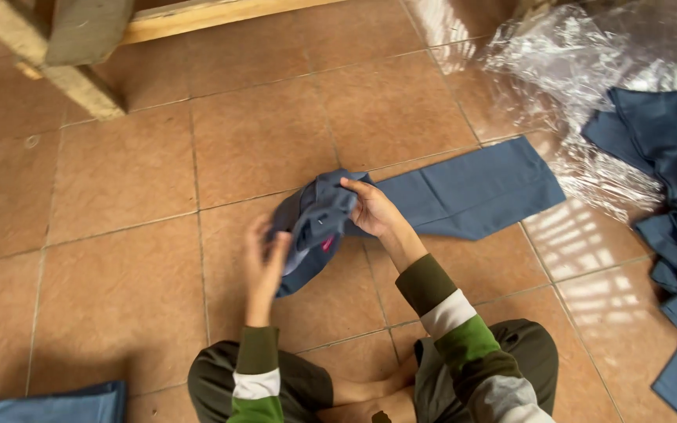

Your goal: Folding blue trousers into a neat rectangular shape on a tiled floor.

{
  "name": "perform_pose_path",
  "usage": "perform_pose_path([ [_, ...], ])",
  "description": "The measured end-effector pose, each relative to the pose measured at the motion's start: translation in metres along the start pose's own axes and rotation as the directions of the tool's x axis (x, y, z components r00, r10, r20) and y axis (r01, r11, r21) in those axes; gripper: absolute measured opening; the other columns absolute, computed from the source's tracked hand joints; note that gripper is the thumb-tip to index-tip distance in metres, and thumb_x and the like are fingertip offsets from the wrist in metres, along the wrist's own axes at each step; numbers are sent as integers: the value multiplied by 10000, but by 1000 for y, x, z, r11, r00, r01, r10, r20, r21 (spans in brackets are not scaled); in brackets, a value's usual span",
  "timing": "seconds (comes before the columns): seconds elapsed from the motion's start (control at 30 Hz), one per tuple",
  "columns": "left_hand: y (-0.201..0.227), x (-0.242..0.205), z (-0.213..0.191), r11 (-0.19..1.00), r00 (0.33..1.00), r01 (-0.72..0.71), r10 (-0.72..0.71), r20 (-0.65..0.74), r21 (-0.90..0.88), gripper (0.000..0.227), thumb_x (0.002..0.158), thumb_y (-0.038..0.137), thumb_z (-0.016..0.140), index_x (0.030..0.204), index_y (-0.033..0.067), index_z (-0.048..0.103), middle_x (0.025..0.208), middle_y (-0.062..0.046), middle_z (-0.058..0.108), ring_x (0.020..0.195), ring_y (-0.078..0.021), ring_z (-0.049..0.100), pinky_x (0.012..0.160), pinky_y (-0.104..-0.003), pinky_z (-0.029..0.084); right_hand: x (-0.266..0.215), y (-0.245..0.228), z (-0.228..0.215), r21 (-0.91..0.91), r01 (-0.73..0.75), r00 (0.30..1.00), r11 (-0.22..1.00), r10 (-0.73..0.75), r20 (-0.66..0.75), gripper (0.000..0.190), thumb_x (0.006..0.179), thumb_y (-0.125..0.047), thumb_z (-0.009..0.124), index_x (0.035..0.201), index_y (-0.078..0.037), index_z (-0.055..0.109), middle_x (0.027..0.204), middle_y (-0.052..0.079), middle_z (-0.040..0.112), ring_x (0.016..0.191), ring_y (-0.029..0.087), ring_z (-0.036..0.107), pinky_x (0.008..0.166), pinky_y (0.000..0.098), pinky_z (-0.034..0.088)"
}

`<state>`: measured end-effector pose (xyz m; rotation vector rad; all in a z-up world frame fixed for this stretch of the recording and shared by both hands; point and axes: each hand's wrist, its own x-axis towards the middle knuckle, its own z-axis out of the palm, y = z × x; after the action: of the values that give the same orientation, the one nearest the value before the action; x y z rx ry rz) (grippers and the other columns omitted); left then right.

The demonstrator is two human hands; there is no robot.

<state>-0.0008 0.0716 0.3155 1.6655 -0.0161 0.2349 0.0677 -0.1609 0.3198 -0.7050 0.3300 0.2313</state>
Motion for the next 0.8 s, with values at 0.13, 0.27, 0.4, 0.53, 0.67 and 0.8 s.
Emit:
perform_pose_path([
  [0.13, 41, -7, 4, 956, 949, -269, 244, 197, 112, 1010, 738, 359, 884, 1532, 20, 359, 1544, -290, 388, 1437, -471, 357, 1177, -547, 305, -12, 23, 43, -30, 63, 998, 998, -63, 6, 307, 890, -22, 774, 785, -70, 490, 732, 51, 563, 652, 210, 721, 611, 289, 630],
  [0.27, 12, 12, 2, 978, 989, -149, 150, 4, 148, 329, 1013, 297, 616, 1307, 151, 622, 1142, -161, 696, 1047, -338, 683, 848, -439, 568, -38, 22, 61, -234, 145, 973, 961, -96, 208, 175, 955, -137, 711, 922, -82, 548, 901, 48, 641, 849, 211, 734, 792, 337, 627],
  [0.4, -14, 24, 8, 996, 982, -91, 92, -166, 12, 198, 1052, 302, 589, 1109, 150, 702, 871, -76, 751, 823, -162, 724, 720, -357, 600, -50, 27, 42, -645, 533, 844, 548, -290, 451, 460, 930, -43, 730, 1330, 84, 540, 1208, 230, 646, 1176, 331, 655, 1013, 495, 530],
  [0.53, 17, 15, 13, 990, 985, -110, 96, -145, -88, 170, 1028, 299, 630, 970, 165, 719, 721, -3, 689, 703, -65, 615, 623, -284, 559, -99, 32, 69, -814, 580, 758, 39, -392, 522, 494, 890, 7, 697, 1290, -10, 408, 1173, 221, 625, 1169, 393, 640, 988, 497, 546],
  [0.67, 1, 18, 16, 984, 985, -74, 46, -165, -163, 183, 1041, 264, 619, 1018, 111, 717, 764, -35, 714, 739, -87, 634, 668, -296, 571, -101, 51, 40, -527, 609, 426, -593, -316, 848, 559, 738, -33, 727, 1250, -239, 639, 1507, 170, 403, 1306, 381, 513, 1096, 484, 417],
  [0.8, -24, 26, 18, 967, 977, -38, -18, -213, -254, 201, 1045, 249, 625, 1122, 81, 707, 877, -38, 713, 844, -88, 609, 754, -317, 568, -100, 66, 14, -362, 624, 362, -693, -154, 919, 172, 736, -101, 649, 865, -214, 663, 1114, -15, 704, 1274, 195, 594, 1230, 517, 223],
])
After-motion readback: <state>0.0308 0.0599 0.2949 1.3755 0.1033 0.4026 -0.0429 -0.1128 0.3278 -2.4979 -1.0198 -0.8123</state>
